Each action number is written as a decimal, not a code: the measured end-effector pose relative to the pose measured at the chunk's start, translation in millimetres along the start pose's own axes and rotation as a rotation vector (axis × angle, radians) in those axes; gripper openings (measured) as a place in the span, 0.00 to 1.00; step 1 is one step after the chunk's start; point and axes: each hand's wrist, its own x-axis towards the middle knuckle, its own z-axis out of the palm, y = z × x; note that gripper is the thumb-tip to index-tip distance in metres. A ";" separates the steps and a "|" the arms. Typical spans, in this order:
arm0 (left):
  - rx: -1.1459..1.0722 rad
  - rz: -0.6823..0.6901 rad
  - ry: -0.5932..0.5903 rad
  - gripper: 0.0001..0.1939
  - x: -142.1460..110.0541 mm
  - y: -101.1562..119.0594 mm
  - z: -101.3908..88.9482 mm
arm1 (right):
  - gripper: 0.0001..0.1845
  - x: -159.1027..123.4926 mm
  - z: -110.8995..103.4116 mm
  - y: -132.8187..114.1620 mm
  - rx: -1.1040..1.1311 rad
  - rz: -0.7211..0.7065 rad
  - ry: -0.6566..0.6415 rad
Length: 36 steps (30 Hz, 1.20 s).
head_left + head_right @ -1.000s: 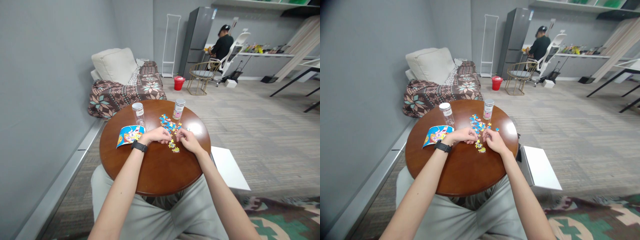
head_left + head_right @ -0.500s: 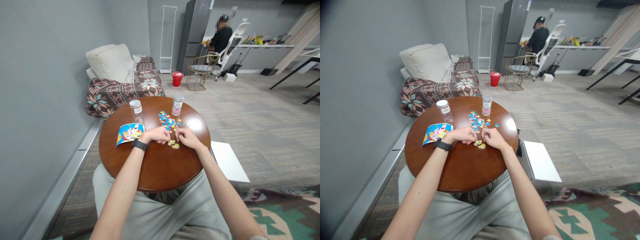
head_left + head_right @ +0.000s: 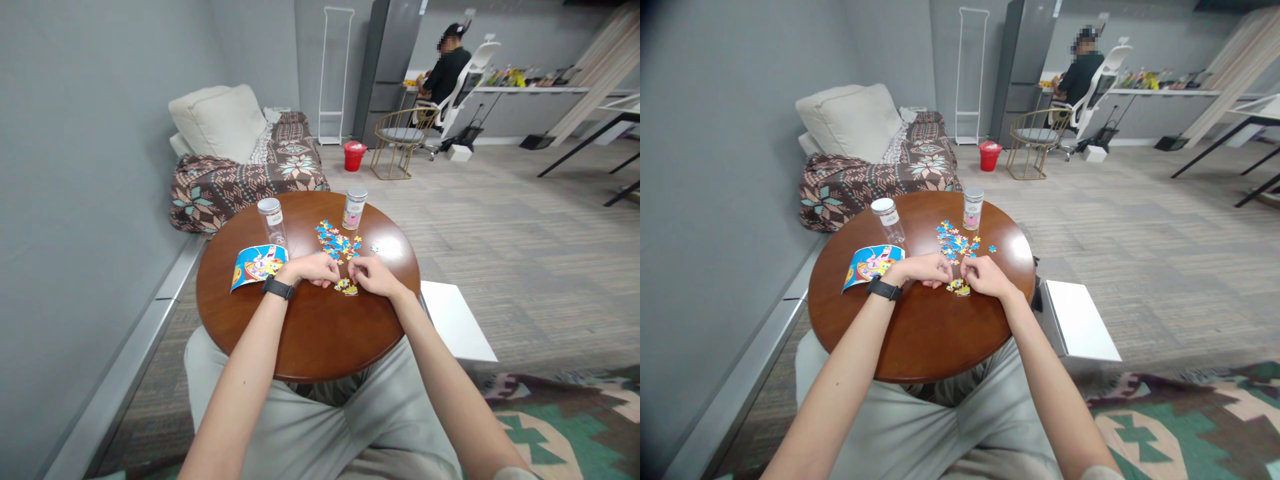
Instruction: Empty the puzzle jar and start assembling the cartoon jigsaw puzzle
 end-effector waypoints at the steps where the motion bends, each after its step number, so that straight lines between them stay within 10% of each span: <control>1: 0.002 -0.008 0.006 0.07 -0.7 1.2 0.0 | 0.08 -0.4 0.0 -0.6 -0.001 -0.002 -0.004; 36: 0.042 0.021 -0.057 0.10 1.6 -0.9 1.0 | 0.07 -0.1 3.8 -2.2 -0.036 -0.014 -0.087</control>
